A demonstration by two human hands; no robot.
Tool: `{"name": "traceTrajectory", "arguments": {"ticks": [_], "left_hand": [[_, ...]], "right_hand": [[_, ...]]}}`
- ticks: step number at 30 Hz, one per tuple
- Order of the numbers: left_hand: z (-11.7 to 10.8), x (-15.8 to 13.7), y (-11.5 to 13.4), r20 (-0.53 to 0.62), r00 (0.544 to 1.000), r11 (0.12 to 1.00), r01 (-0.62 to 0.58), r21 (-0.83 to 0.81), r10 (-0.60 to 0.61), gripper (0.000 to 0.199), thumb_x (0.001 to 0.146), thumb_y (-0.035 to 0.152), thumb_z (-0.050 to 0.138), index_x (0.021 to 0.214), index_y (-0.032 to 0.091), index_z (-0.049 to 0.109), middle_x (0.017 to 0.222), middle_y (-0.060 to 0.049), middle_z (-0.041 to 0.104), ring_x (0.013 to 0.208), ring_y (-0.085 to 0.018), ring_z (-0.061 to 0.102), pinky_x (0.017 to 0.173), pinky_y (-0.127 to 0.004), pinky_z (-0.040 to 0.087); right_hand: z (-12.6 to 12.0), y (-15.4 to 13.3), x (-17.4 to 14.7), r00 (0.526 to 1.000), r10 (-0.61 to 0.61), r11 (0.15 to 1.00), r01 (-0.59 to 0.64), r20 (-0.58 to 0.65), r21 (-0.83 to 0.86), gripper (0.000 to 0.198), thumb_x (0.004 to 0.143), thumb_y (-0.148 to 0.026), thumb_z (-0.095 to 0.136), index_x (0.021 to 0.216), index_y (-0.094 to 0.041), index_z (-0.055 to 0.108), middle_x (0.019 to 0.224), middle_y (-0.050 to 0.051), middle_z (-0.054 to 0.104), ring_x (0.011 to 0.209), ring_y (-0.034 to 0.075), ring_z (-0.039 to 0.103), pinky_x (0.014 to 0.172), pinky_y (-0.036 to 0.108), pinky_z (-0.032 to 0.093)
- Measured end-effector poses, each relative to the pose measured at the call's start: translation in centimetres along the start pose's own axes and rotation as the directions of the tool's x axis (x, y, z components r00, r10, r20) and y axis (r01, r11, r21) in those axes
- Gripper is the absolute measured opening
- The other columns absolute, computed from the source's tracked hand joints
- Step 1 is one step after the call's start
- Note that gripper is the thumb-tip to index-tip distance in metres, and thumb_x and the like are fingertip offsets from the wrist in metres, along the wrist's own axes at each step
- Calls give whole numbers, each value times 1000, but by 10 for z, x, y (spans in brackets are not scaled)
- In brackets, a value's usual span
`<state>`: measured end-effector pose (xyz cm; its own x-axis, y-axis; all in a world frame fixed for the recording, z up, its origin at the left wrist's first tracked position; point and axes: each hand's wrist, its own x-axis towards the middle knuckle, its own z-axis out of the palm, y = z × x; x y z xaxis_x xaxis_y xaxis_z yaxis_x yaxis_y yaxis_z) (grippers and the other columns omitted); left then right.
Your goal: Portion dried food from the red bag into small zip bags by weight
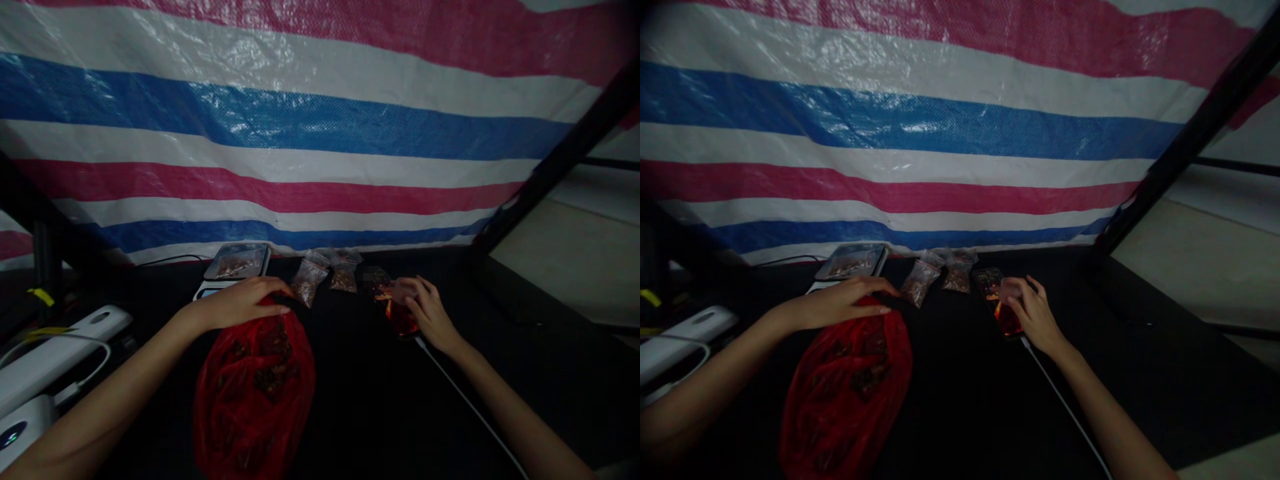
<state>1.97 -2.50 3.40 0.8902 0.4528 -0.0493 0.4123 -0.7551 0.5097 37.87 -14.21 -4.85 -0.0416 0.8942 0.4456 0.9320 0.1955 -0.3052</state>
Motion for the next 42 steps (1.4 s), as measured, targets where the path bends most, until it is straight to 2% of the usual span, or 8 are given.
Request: {"name": "traceTrajectory", "arguments": {"ticks": [4, 12, 16, 18, 24, 28, 35, 42], "left_hand": [[0, -4, -2, 51, 998, 999, 39, -14, -39, 42, 81, 48, 44, 113, 22, 52, 112, -3, 56, 104, -18, 51, 92, -26, 33], [6, -8, -5, 332, 943, 998, 30, -47, -13, 44, 70, 46, 59, 103, 17, 58, 97, -3, 63, 87, -17, 57, 74, -20, 40], [5, -8, 0, 257, 966, 999, 6, 48, -18, 22, 74, 36, 57, 81, 16, 62, 75, 0, 63, 70, -13, 56, 62, -18, 37], [2, -8, 3, 175, 984, 996, -4, 91, -12, 14, 76, 28, 54, 78, 15, 61, 73, 1, 62, 68, -12, 55, 61, -18, 36], [-12, -12, 6, -219, 974, 994, 76, 72, -59, 14, 74, 18, 48, 82, 16, 59, 77, 0, 61, 72, -13, 55, 66, -21, 37], [-17, -30, 8, -345, 930, 991, 133, -6, -126, 18, 75, 21, 47, 88, 15, 58, 82, -1, 62, 75, -14, 55, 68, -23, 39], [-10, -66, 10, -210, 950, 956, 264, 133, -233, 27, 77, 38, 47, 87, 17, 61, 83, -3, 62, 79, -18, 56, 70, -25, 38], [23, -58, -1, -143, 943, 953, 303, -1, -300, 45, 75, 55, 44, 91, 13, 50, 87, -6, 58, 76, -18, 54, 64, -25, 40]], "right_hand": [[-3, 3, -2, 982, 60, 998, -63, -178, -12, 39, 86, -49, 26, 106, -22, 45, 106, 7, 58, 103, 24, 49, 93, 44, 31], [-11, -18, 6, 959, 176, 977, -143, -222, 158, 36, 79, -48, 44, 104, -22, 49, 102, 6, 59, 94, 23, 54, 84, 38, 39], [-24, -76, 3, 984, 91, 961, -46, -154, 272, 36, 79, -41, 49, 110, -24, 45, 106, 6, 58, 97, 22, 54, 83, 36, 41], [-33, -118, -3, 997, -76, 943, 65, 21, 326, 35, 81, -37, 48, 114, -25, 43, 109, 6, 58, 103, 21, 51, 87, 36, 38], [-30, -213, -14, 831, -427, 889, 314, 357, 333, 41, 78, -37, 55, 115, -25, 43, 112, 3, 57, 102, 18, 52, 89, 34, 36], [0, -210, -9, 861, -361, 932, 342, 359, 117, 32, 78, -33, 56, 107, -22, 48, 95, 3, 63, 88, 20, 58, 83, 38, 36], [11, -183, 7, 911, -297, 915, 357, 285, -188, 29, 80, -36, 52, 104, -19, 52, 87, 6, 65, 80, 22, 58, 71, 35, 36], [9, -202, 16, 915, -290, 842, 383, 279, -381, 24, 79, -24, 54, 101, -17, 55, 95, 8, 62, 83, 22, 56, 70, 35, 33]]}}
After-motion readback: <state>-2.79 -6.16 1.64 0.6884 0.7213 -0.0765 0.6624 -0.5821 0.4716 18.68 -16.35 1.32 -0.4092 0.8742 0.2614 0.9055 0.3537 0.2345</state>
